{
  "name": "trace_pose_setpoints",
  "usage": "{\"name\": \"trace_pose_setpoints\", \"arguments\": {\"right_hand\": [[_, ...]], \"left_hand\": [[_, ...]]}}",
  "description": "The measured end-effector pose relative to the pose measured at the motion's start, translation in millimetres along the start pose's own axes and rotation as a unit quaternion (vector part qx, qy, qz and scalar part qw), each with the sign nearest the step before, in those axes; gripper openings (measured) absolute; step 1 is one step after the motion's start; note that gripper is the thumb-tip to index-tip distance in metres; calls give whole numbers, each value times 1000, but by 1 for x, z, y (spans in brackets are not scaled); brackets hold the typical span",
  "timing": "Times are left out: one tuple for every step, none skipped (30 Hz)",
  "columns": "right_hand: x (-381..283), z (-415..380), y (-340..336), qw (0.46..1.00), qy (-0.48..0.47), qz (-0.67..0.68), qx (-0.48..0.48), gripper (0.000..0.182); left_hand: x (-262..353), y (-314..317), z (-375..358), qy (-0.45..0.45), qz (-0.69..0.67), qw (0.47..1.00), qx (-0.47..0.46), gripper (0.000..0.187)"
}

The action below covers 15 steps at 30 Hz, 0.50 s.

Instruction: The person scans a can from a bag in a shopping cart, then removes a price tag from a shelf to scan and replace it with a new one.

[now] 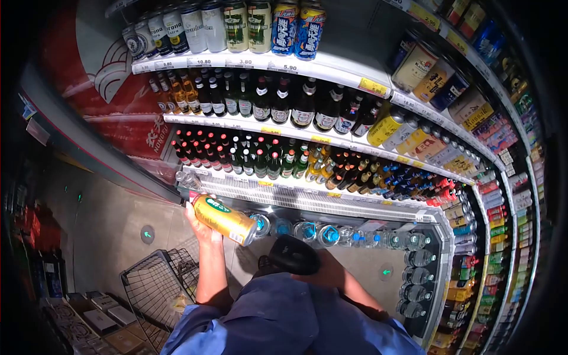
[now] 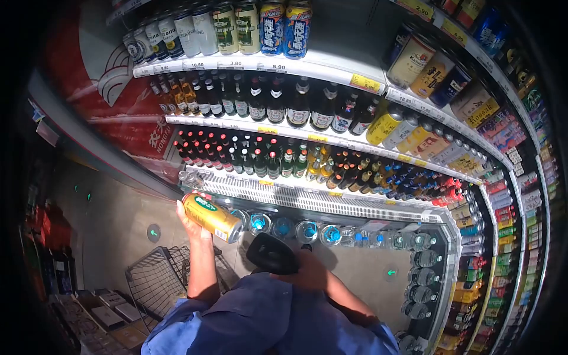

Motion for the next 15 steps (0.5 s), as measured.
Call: {"name": "trace_pose_setpoints", "arguments": {"right_hand": [[-11,2,5,1000,-28,0,5,55],[-21,3,9,998,-56,0,9,57],[-21,3,14,999,-45,-3,10,58],[-21,4,16,999,-36,-7,11,59],[-21,6,16,999,-29,-12,10,60],[-20,7,16,1000,-16,-8,3,61],[-20,7,16,1000,-4,-5,-4,61],[-20,7,14,1000,7,-1,-12,62],[-20,8,13,1000,13,-15,-19,62],[-22,8,10,999,18,-29,-27,62],[-22,8,7,998,23,-42,-36,62],[-23,6,1,998,18,-53,-25,59],[-23,4,-5,998,14,-64,-18,56],[-20,2,-6,997,12,-74,-21,53],[-15,0,-11,997,19,-68,-10,49]], "left_hand": [[0,1,-3,-5,-3,1000,-8,58],[1,-1,-7,-9,-5,1000,-15,58],[0,-5,-11,-25,-18,999,-17,57],[0,-9,-15,-31,-25,999,-10,55],[0,-11,-19,-35,-33,999,-3,53],[0,-11,-22,-38,-42,998,1,52],[1,-10,-26,-38,-52,998,0,49],[3,-5,-29,-27,-50,998,-14,48],[6,2,-35,-16,-48,998,-27,48],[8,8,-40,-4,-45,998,-39,47],[9,13,-45,3,-36,998,-46,45],[6,18,-48,1,-36,997,-64,45],[2,21,-48,1,-35,996,-78,45],[0,19,-50,5,-33,996,-84,45],[-1,12,-51,28,-10,998,-49,44]]}}
Point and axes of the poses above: each hand's wrist, its own z-axis towards the middle knuckle, its own y-axis out of the palm, x = y × z, the point moved 9 cm from there along z, towards the middle knuckle, and after that the axes turned 3 degrees about x, right-handed, at the moved point
